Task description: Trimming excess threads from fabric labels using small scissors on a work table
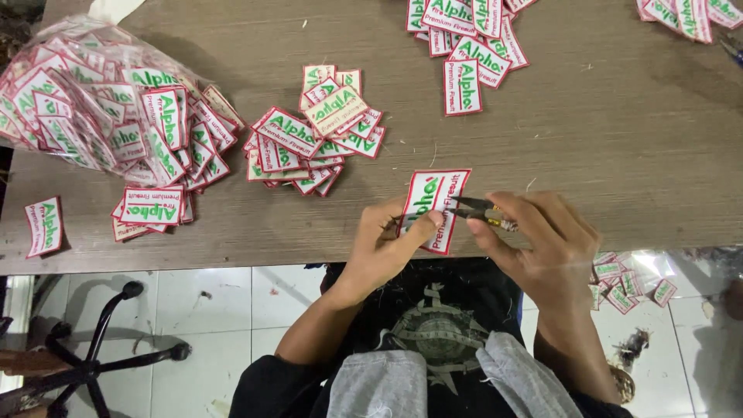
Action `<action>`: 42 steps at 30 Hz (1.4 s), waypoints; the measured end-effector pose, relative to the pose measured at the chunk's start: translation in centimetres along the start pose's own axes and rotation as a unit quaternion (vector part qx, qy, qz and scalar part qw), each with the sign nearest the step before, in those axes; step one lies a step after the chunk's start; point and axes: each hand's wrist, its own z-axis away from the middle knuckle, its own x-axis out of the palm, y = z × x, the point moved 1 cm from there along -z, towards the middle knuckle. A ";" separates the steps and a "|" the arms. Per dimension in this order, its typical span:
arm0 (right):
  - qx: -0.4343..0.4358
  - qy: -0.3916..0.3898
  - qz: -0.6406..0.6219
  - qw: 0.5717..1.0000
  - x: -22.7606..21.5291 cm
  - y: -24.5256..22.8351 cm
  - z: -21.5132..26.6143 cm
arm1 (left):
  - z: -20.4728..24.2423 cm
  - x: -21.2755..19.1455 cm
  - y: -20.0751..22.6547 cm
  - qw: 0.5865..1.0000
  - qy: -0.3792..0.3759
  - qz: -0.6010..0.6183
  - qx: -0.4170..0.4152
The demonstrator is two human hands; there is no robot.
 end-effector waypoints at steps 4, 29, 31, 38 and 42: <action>0.027 -0.006 -0.057 0.998 0.4 -0.3 0.3 | 0.1 0.2 -0.5 0.999 -0.003 -0.027 0.020; 0.031 -0.020 -0.074 0.997 1.2 0.8 1.5 | 0.0 -0.5 -2.0 0.992 -0.011 0.109 0.067; 0.081 -0.004 -0.153 0.985 1.0 0.4 1.0 | -0.3 -0.3 -2.4 0.987 -0.017 0.143 0.071; 0.217 -0.010 -0.364 0.906 5.3 2.3 2.2 | -0.2 0.6 -2.9 0.971 -0.016 0.239 0.023; 0.245 0.049 -0.405 0.879 5.9 1.8 1.8 | 0.8 1.5 -3.1 0.982 -0.098 0.157 0.024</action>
